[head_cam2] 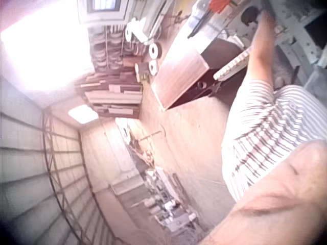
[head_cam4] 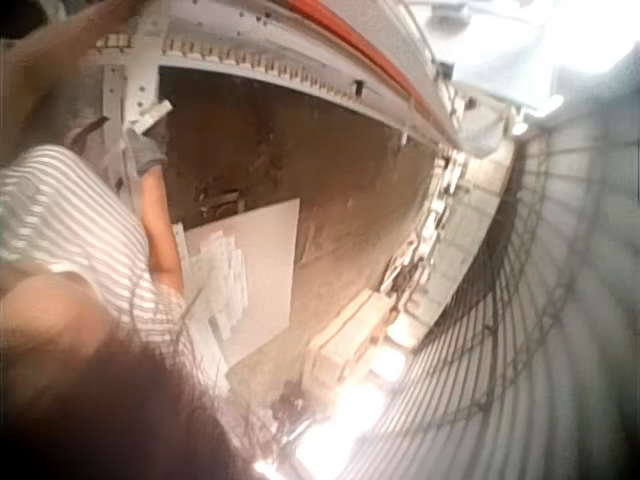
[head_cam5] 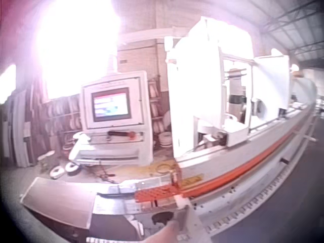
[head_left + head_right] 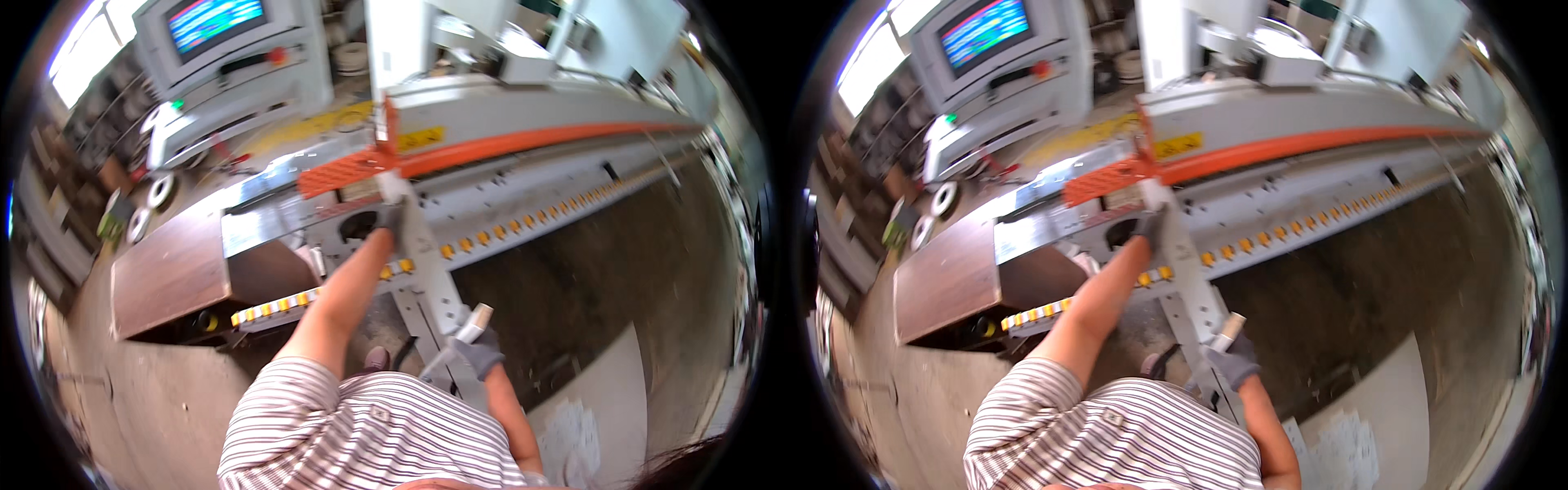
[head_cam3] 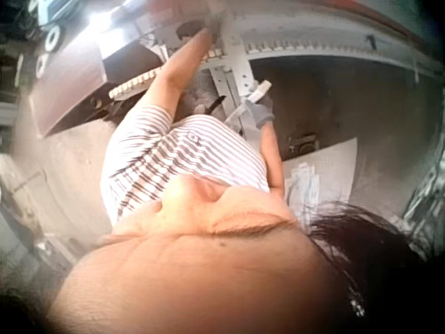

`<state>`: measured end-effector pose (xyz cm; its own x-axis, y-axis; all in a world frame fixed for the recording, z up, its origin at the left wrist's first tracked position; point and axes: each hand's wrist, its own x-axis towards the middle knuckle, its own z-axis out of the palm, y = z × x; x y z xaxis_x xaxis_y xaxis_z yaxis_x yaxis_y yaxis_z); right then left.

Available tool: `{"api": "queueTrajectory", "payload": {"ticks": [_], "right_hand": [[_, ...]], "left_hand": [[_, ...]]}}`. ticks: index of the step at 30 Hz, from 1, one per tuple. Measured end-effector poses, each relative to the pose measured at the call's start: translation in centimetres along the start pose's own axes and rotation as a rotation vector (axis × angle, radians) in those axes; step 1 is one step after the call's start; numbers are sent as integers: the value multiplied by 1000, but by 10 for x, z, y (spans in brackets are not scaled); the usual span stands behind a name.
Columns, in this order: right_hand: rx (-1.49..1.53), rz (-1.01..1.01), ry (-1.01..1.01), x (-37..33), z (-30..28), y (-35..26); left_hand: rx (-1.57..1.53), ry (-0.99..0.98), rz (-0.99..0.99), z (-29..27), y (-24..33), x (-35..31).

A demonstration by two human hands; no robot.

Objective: The person operates a metal bending machine in a workshop. They repeatedly pick up white metal strips, place them into the machine, activate the bending cycle, and then remove the bent pieces, stacking them on a nearby surface.

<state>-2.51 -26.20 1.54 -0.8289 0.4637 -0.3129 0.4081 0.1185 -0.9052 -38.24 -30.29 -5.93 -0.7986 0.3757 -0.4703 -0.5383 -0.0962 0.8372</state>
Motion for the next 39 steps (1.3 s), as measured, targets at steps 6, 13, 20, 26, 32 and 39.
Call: {"api": "queueTrajectory", "payload": {"ticks": [6, 13, 20, 26, 32, 39], "right_hand": [[194, -104, 147, 33, -27, 41], [96, -58, 441, 14, -47, 36], [-471, 66, 456, -19, -6, -99], [-441, -315, 107, 19, 34, -80], [-695, -78, 18, -35, 34, -12], [-207, 163, -59, -27, 56, 26]], "left_hand": [[-12, 38, -13, 63, -19, 37], [922, 103, 554, 94, -27, -21], [601, -1283, 541, 23, -113, -213], [94, -790, 230, -14, -85, -208], [-43, -383, -38, -53, -29, -172], [18, -311, -82, -71, -6, -100]]}}
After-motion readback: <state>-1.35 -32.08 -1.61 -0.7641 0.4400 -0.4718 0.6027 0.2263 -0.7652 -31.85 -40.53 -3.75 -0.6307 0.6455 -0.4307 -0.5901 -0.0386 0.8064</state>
